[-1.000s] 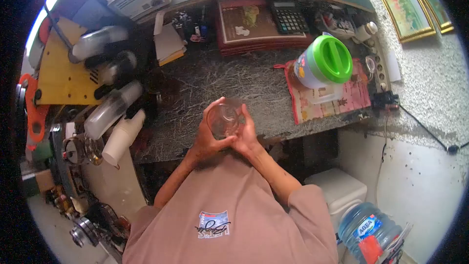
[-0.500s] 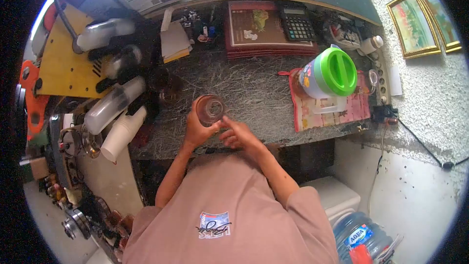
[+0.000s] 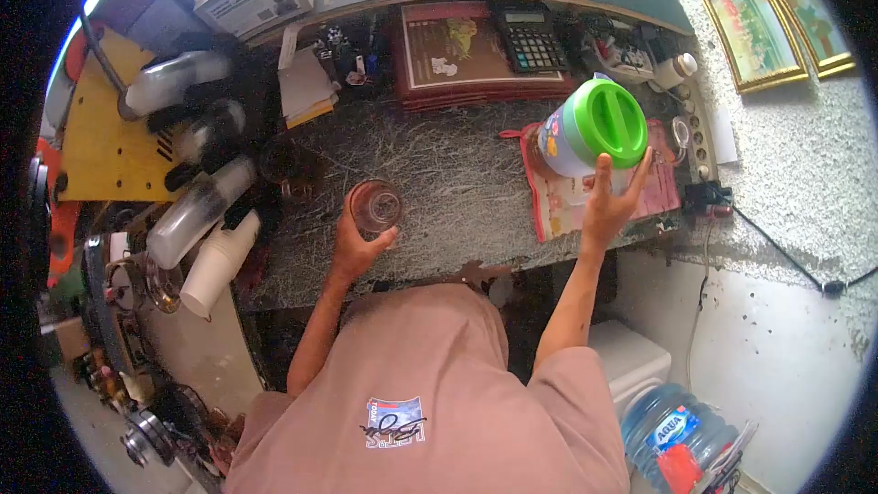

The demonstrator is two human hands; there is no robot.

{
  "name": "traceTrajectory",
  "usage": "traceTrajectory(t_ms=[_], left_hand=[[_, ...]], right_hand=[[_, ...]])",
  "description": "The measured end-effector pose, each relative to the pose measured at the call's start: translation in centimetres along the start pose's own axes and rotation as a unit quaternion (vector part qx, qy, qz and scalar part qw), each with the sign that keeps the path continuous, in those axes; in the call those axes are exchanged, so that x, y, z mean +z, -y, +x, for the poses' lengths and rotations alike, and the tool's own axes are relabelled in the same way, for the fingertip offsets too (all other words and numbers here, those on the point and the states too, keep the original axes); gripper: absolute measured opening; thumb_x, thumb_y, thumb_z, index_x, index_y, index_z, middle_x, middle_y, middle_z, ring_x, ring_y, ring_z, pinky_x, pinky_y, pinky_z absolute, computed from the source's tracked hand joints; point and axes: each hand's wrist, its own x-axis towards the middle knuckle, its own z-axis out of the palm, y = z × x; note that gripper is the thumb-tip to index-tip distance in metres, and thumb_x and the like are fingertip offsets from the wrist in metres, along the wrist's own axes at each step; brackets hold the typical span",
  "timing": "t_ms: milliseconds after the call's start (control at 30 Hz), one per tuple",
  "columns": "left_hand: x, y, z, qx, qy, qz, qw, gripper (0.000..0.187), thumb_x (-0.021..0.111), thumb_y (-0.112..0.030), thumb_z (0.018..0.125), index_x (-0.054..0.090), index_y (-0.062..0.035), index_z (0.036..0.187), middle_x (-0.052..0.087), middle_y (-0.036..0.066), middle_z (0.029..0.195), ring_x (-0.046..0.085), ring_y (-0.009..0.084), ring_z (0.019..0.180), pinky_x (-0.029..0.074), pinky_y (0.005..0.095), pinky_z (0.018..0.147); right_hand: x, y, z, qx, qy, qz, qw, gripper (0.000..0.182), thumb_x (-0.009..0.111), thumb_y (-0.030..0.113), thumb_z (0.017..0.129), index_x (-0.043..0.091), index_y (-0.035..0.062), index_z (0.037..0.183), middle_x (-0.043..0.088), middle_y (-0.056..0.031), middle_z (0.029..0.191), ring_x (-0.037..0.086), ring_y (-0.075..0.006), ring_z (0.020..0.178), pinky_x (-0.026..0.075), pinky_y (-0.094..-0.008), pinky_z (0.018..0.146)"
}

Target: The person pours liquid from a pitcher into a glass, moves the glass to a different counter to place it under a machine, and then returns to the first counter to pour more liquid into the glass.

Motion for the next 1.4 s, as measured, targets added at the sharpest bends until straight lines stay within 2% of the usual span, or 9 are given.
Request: traceTrajectory(t_ms=[100, 267, 433, 500, 567, 667, 833, 933, 1400], left_hand=[[0.3, -0.2, -0.5, 0.011, -0.019, -0.006, 1.000, 0.090, 0.083, -0.020, 0.076, 0.033, -0.0062, 0.150, 0.055, 0.018, 0.137, 0.055, 0.0314, 0.129, 0.045, 0.0427, 0.107], [1.1, 0.0, -2.4, -0.016, -0.078, 0.001, 0.997, 0.092, 0.085, -0.030, 0.078, 0.031, -0.0073, 0.151, 0.050, 0.018, 0.141, 0.051, 0.0312, 0.132, 0.045, 0.0420, 0.105], [0.7, -0.1, -4.9, -0.017, -0.115, 0.053, 0.992, 0.066, 0.083, -0.027, 0.082, 0.048, -0.0057, 0.133, 0.055, 0.015, 0.130, 0.056, 0.0275, 0.120, 0.050, 0.0393, 0.091], [0.6, 0.1, -5.2, -0.039, -0.093, 0.062, 0.993, 0.052, 0.081, -0.024, 0.084, 0.054, -0.0046, 0.125, 0.057, 0.014, 0.127, 0.057, 0.0267, 0.117, 0.051, 0.0390, 0.088], [0.9, 1.1, -5.4, -0.013, -0.029, 0.040, 0.999, 0.029, 0.078, -0.020, 0.086, 0.063, -0.0030, 0.105, 0.065, 0.011, 0.111, 0.064, 0.0247, 0.103, 0.051, 0.0365, 0.084], [1.3, -0.4, -5.0, 0.000, -0.056, 0.004, 0.998, 0.022, 0.076, -0.017, 0.088, 0.065, -0.0017, 0.099, 0.068, 0.011, 0.098, 0.067, 0.0252, 0.094, 0.052, 0.0368, 0.083], [1.4, 0.2, -5.0, 0.015, -0.052, 0.007, 0.998, 0.024, 0.075, -0.017, 0.088, 0.067, 0.0002, 0.102, 0.070, 0.013, 0.104, 0.069, 0.0276, 0.098, 0.053, 0.0377, 0.086], [1.6, 0.7, -4.9, 0.036, -0.039, -0.009, 0.999, 0.024, 0.074, -0.018, 0.089, 0.068, 0.0008, 0.102, 0.070, 0.014, 0.106, 0.069, 0.0298, 0.101, 0.053, 0.0382, 0.087], [1.4, 1.4, -4.8, 0.042, -0.031, -0.025, 0.998, 0.024, 0.075, -0.017, 0.088, 0.066, 0.0002, 0.102, 0.069, 0.012, 0.102, 0.068, 0.0264, 0.097, 0.052, 0.0363, 0.086]], right_hand=[[1.1, 0.3, -0.4, -0.043, -0.048, 0.052, 0.997, 0.086, 0.077, 0.042, 0.088, 0.038, -0.0044, 0.150, 0.039, -0.0243, 0.155, 0.036, -0.0328, 0.145, 0.028, -0.0443, 0.118], [1.9, 3.2, -0.5, -0.052, -0.061, 0.093, 0.992, 0.073, 0.084, 0.020, 0.083, 0.049, -0.0044, 0.143, 0.054, -0.0204, 0.143, 0.053, -0.0267, 0.128, 0.042, -0.0388, 0.108], [0.3, 5.5, -0.1, -0.160, 0.096, 0.055, 0.981, 0.068, 0.086, 0.007, 0.078, 0.056, -0.0019, 0.139, 0.062, -0.0159, 0.134, 0.061, -0.0211, 0.115, 0.052, -0.0362, 0.098], [-0.2, 6.4, -0.3, -0.131, 0.122, 0.090, 0.980, 0.071, 0.087, 0.011, 0.076, 0.056, -0.0014, 0.139, 0.062, -0.0164, 0.133, 0.061, -0.0214, 0.117, 0.051, -0.0369, 0.100], [-0.8, 6.9, -0.2, -0.085, 0.246, 0.094, 0.961, 0.073, 0.089, 0.013, 0.074, 0.057, -0.0018, 0.138, 0.062, -0.0167, 0.134, 0.060, -0.0216, 0.119, 0.050, -0.0364, 0.102], [0.2, 9.2, -1.3, -0.058, 0.328, 0.115, 0.936, 0.074, 0.090, 0.016, 0.072, 0.058, -0.0026, 0.137, 0.066, -0.0175, 0.127, 0.065, -0.0210, 0.110, 0.053, -0.0339, 0.095], [1.6, 12.3, -3.2, -0.005, 0.478, 0.098, 0.873, 0.077, 0.092, 0.016, 0.069, 0.059, 0.0005, 0.136, 0.069, -0.0157, 0.122, 0.068, -0.0180, 0.106, 0.055, -0.0316, 0.092], [1.8, 12.4, -2.9, -0.086, 0.531, -0.006, 0.843, 0.078, 0.093, 0.017, 0.067, 0.060, 0.0019, 0.136, 0.070, -0.0144, 0.122, 0.068, -0.0176, 0.106, 0.055, -0.0321, 0.092], [3.5, 17.7, -2.4, -0.152, 0.600, -0.066, 0.783, 0.074, 0.093, 0.023, 0.068, 0.061, 0.0003, 0.132, 0.074, -0.0137, 0.107, 0.071, -0.0152, 0.093, 0.057, -0.0292, 0.081]])
